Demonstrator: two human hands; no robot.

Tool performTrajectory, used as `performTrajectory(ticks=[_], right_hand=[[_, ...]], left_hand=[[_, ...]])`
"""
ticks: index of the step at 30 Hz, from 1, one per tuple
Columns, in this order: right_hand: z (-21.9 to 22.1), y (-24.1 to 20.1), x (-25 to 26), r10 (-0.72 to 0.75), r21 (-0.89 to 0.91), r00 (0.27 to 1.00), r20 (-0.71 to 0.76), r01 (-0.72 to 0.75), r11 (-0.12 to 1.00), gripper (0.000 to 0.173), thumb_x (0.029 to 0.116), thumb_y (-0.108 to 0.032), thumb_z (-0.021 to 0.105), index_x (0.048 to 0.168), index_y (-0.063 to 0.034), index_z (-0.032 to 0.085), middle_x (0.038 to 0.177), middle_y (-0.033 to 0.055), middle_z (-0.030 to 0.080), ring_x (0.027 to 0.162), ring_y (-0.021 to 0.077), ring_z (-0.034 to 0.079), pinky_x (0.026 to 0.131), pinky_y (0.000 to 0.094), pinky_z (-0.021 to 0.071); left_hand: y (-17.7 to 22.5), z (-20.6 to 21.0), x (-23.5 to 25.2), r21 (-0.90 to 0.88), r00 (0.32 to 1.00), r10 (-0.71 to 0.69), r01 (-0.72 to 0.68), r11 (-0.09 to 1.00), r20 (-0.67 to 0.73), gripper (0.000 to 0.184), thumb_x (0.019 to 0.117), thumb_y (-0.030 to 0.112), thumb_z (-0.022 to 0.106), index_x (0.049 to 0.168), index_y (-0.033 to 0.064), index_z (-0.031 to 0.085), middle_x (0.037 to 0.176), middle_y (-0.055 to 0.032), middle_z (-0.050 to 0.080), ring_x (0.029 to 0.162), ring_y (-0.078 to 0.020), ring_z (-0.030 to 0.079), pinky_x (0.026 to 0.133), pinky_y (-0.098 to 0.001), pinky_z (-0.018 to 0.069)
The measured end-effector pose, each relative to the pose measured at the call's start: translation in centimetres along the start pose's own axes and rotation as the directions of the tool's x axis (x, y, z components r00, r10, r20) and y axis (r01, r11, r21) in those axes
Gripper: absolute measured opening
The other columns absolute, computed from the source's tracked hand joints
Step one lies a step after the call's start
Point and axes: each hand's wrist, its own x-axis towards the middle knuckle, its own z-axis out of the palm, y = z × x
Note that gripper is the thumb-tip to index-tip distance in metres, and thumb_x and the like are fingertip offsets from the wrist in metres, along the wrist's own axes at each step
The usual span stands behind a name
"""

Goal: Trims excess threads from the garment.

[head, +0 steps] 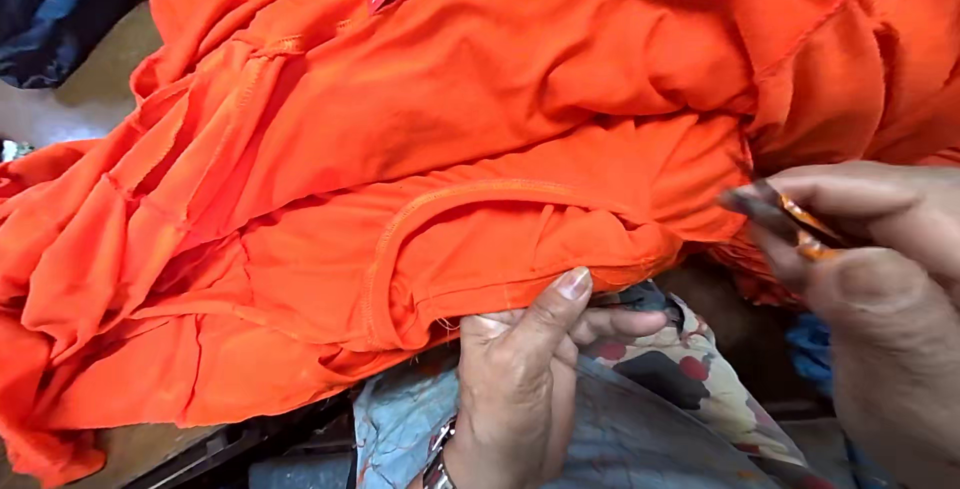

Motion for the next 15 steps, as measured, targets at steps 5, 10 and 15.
performTrajectory(ticks=[5,10,15], right_hand=[[-1.4,1.7,-2.4,-0.19,-0.325,0.981,0.029,0.189,0.927,0.039,0.1088,-0.021,0.042,0.132,0.0036,0.062,0.106,0.0186,0.065,0.097,0.026,0.062,0.086,0.0386,0.0488],[-1.7,0.5,-2.3,-0.229,-0.408,0.969,0.092,0.247,0.879,0.038,0.1076,-0.023,0.043,0.127,0.0013,0.066,0.091,0.0174,0.064,0.079,0.0272,0.06,0.067,0.0397,0.0468],[-1.3,-0.2,-1.4,-0.235,-0.39,0.968,0.091,0.252,0.886,0.038,0.1068,-0.024,0.046,0.125,0.0001,0.068,0.089,0.0168,0.063,0.074,0.0271,0.059,0.062,0.0401,0.0448]], left_hand=[[0.2,0.3,-0.1,0.006,1.0,0.017,-0.017,1.0,-0.015,0.019,0.1028,0.006,0.058,0.12,0.0007,0.064,0.111,-0.0196,0.069,0.09,-0.0264,0.074,0.082,-0.0412,0.0632],[0.4,0.5,-0.2,0.016,0.999,0.009,-0.009,1.0,-0.035,0.018,0.1031,0.006,0.057,0.119,-0.0003,0.065,0.108,-0.0201,0.07,0.088,-0.0263,0.075,0.081,-0.0408,0.0632],[0.4,0.5,-0.2,0.002,0.999,-0.002,0.002,1.0,-0.038,0.018,0.1035,0.006,0.056,0.119,-0.0006,0.065,0.108,-0.0207,0.07,0.087,-0.0262,0.075,0.081,-0.0402,0.0631]])
